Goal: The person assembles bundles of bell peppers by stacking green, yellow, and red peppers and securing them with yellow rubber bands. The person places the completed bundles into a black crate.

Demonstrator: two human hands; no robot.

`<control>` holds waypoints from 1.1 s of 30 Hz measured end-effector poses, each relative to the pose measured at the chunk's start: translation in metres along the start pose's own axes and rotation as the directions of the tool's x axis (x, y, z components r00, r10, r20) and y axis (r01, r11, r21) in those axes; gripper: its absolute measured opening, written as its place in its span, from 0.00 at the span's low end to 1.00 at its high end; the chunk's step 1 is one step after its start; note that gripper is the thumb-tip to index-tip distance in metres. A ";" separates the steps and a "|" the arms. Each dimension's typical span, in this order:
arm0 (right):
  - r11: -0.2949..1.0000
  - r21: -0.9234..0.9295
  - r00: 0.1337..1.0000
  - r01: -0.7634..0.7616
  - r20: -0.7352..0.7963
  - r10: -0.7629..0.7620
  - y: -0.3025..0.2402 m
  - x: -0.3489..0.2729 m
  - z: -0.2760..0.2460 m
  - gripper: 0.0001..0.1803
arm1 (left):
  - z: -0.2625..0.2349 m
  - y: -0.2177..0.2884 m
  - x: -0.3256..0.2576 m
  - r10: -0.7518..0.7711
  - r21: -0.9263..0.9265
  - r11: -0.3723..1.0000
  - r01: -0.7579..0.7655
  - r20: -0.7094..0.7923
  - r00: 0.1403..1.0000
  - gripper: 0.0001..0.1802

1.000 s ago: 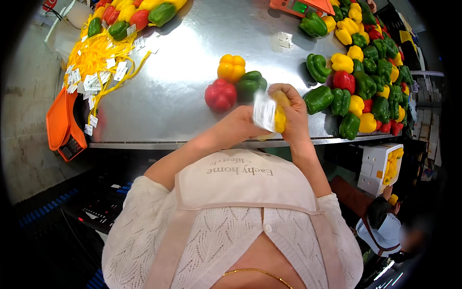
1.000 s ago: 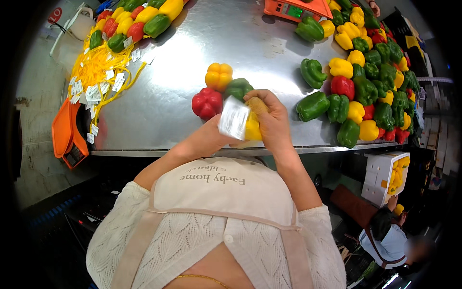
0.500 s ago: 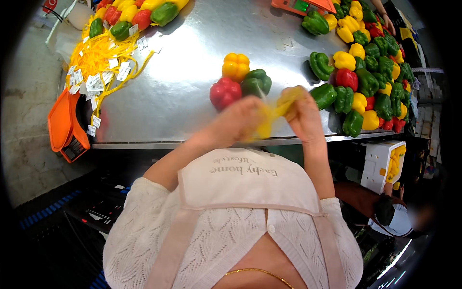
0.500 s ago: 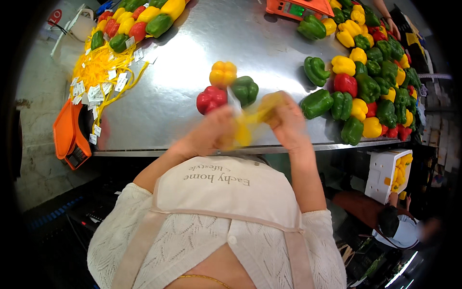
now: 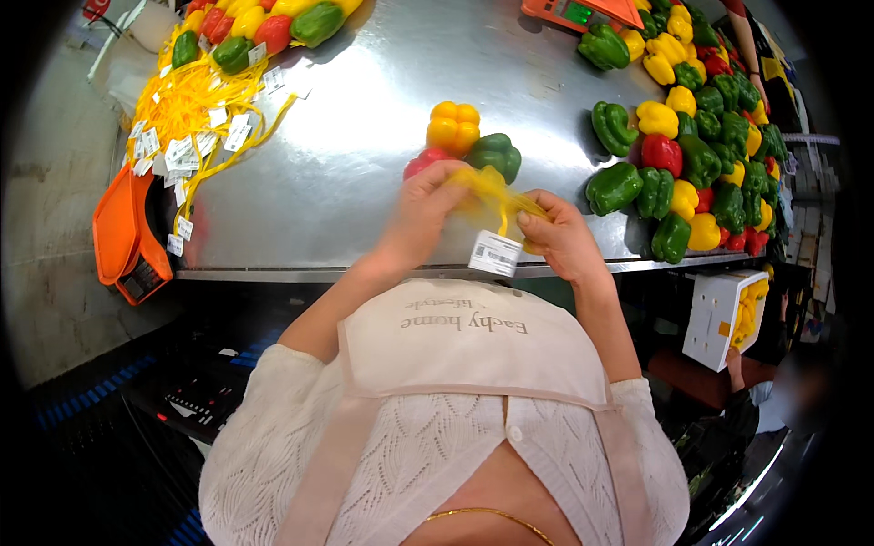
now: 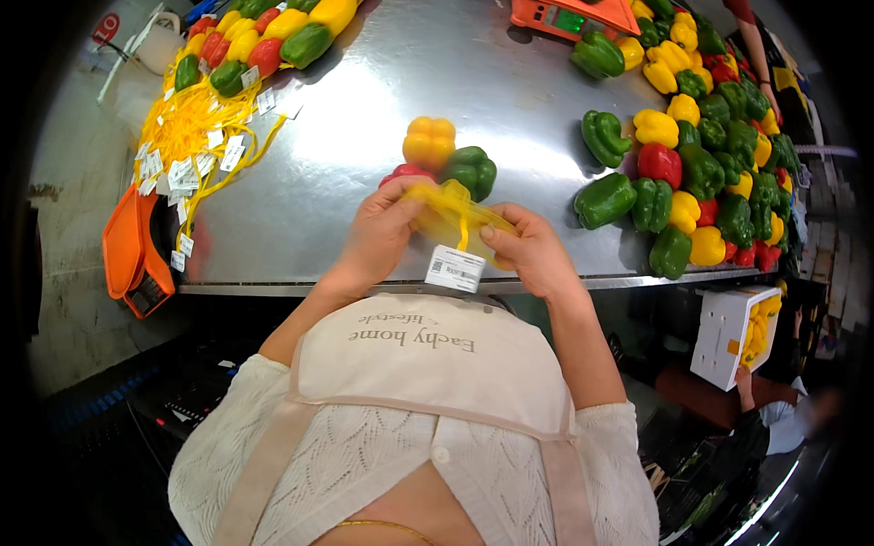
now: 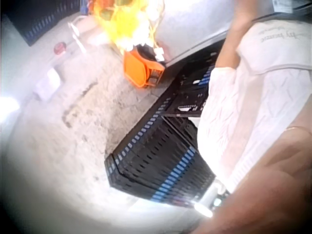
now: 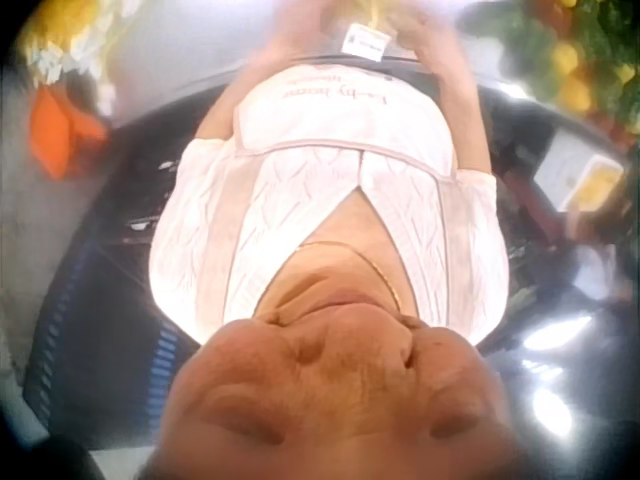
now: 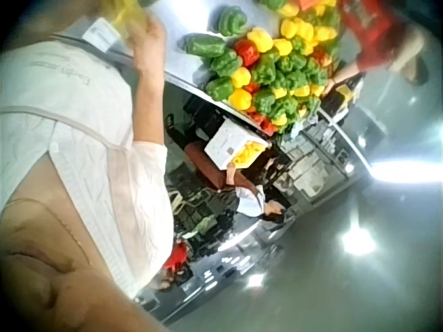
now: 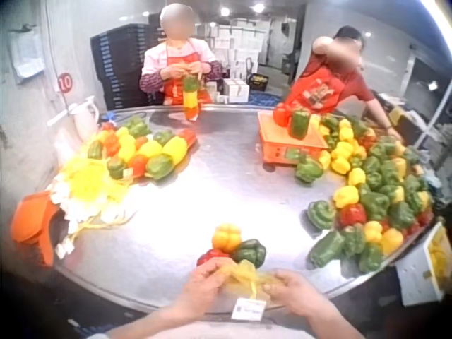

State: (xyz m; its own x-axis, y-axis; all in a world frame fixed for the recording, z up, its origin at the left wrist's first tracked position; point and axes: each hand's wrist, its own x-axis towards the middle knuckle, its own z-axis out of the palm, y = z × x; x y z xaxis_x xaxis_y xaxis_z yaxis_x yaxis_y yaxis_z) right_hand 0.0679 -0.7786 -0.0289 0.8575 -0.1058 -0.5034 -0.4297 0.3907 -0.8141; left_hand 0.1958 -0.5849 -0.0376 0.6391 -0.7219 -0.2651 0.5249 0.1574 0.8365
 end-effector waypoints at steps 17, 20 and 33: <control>0.758 0.644 0.965 0.107 0.116 -0.234 -0.006 0.021 0.010 0.10 | -0.001 0.010 0.001 -0.106 0.245 0.968 0.060 0.178 0.978 0.07; 0.991 -0.042 0.990 0.124 0.066 -0.121 -0.005 0.009 0.010 0.12 | -0.002 0.021 0.006 0.002 0.032 0.999 -0.005 0.078 0.997 0.07; 0.701 0.708 0.873 -0.083 0.392 -0.292 -0.010 0.017 0.019 0.14 | -0.015 0.017 -0.008 -0.323 0.163 0.941 0.297 0.172 0.931 0.13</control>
State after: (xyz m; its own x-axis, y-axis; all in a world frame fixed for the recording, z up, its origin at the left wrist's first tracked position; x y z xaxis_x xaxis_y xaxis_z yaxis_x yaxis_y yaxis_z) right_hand 0.0923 -0.7670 -0.0245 0.9845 0.1517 -0.0880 -0.1723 0.9304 -0.3235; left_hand 0.2077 -0.5663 -0.0284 0.3283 -0.8387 -0.4346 0.5916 -0.1762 0.7867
